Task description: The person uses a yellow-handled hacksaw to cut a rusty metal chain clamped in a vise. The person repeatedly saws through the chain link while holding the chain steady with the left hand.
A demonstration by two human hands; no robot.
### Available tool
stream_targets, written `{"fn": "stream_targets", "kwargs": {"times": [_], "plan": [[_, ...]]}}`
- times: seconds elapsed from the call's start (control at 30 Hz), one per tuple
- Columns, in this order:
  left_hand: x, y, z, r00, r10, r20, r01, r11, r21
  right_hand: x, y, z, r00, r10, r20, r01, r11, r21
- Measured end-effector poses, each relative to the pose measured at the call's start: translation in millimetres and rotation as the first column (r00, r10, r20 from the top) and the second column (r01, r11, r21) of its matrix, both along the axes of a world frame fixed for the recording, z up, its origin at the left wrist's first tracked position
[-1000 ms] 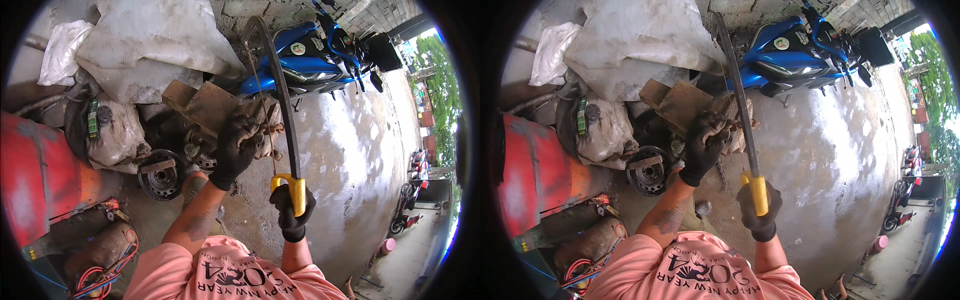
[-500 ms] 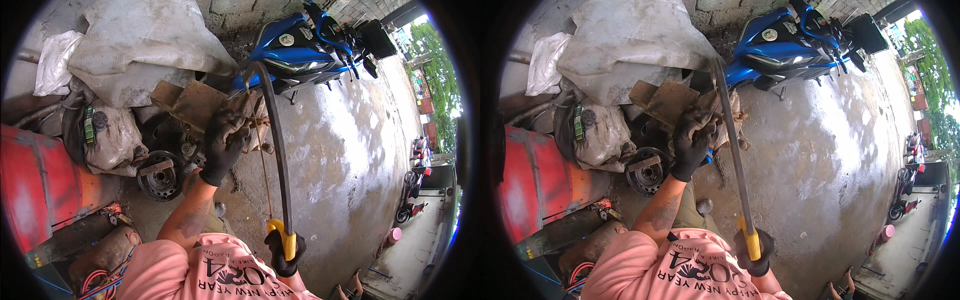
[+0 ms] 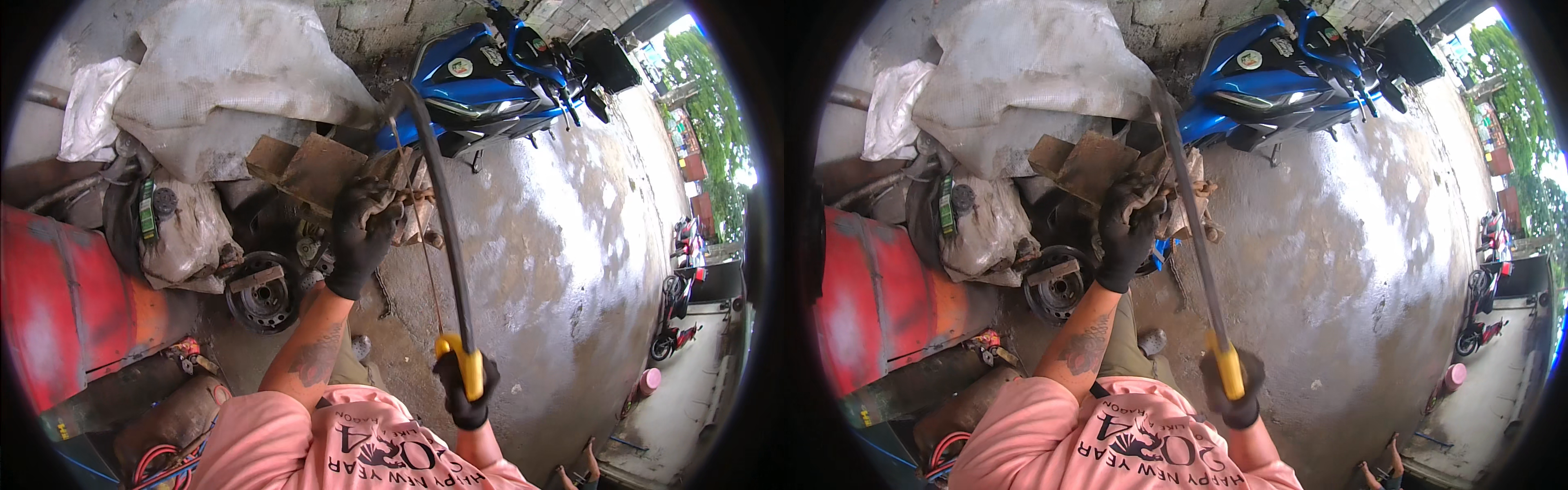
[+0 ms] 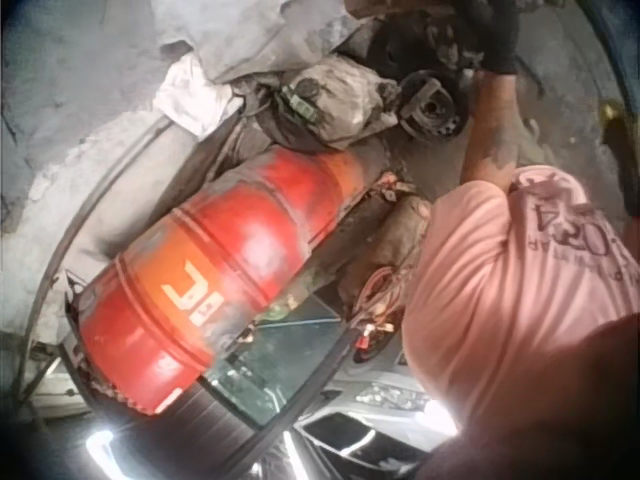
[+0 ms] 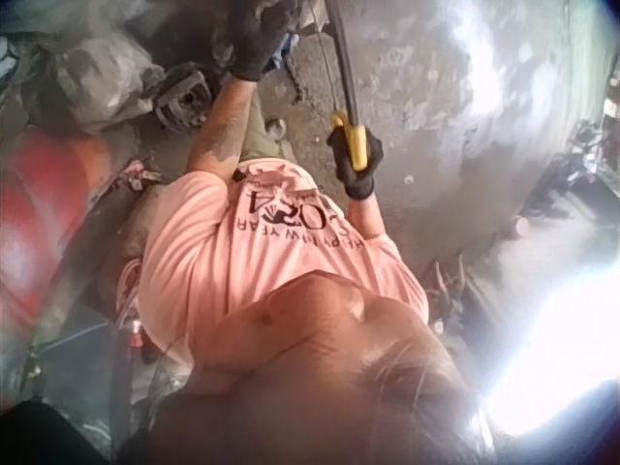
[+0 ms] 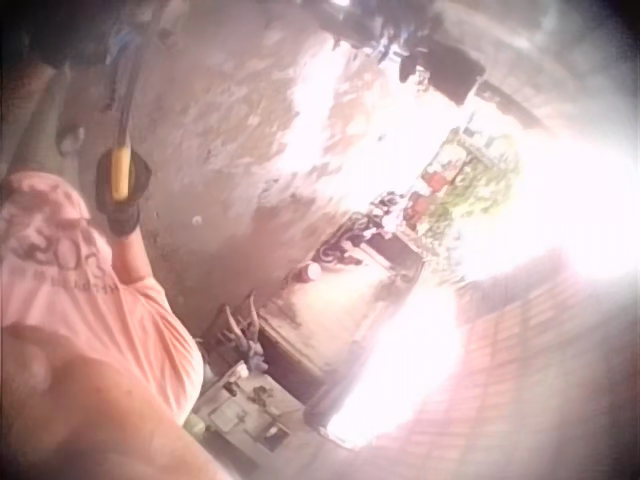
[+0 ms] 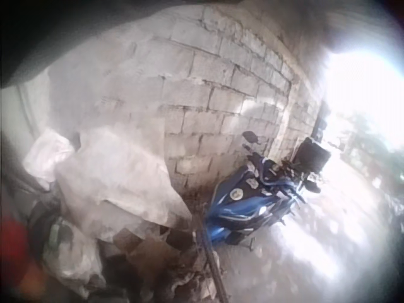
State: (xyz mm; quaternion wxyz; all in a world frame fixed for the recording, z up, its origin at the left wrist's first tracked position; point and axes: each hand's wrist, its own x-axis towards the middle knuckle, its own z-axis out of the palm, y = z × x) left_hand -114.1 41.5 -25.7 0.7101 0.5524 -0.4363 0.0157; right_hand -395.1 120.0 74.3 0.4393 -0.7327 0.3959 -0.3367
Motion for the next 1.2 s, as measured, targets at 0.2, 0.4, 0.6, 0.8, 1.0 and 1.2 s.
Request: {"fn": "stream_targets", "kwargs": {"times": [0.2,0.4,0.6,0.8,1.0,1.2], "plan": [[-5,-1,0,0.997,0.022,0.075,-0.023,1.0,0.001,62,-65,1,0.978,0.177,0.11,-0.17,0.983,-0.069],[-1,1,1,0.999,0.007,0.033,-0.008,1.0,0.023,32,-28,-4,0.981,0.146,0.128,-0.14,0.989,-0.056],[-1,-1,-11,1.0,-0.01,0.017,0.011,1.0,-0.017,13,-21,-1,0.99,0.142,0.024,-0.137,0.98,-0.144],[1,-2,4,0.999,-0.014,-0.029,0.013,0.999,-0.03,91,-67,-1,0.942,0.091,0.323,-0.122,0.99,0.075],[-7,-1,4,0.999,-0.012,0.031,0.015,0.996,-0.089,80,-64,-5,0.989,0.113,0.1,-0.094,0.98,-0.173],[15,-11,2,0.996,0.082,0.024,-0.081,0.996,-0.048,100,-82,2,0.972,0.123,0.201,-0.125,0.992,0.002]]}}
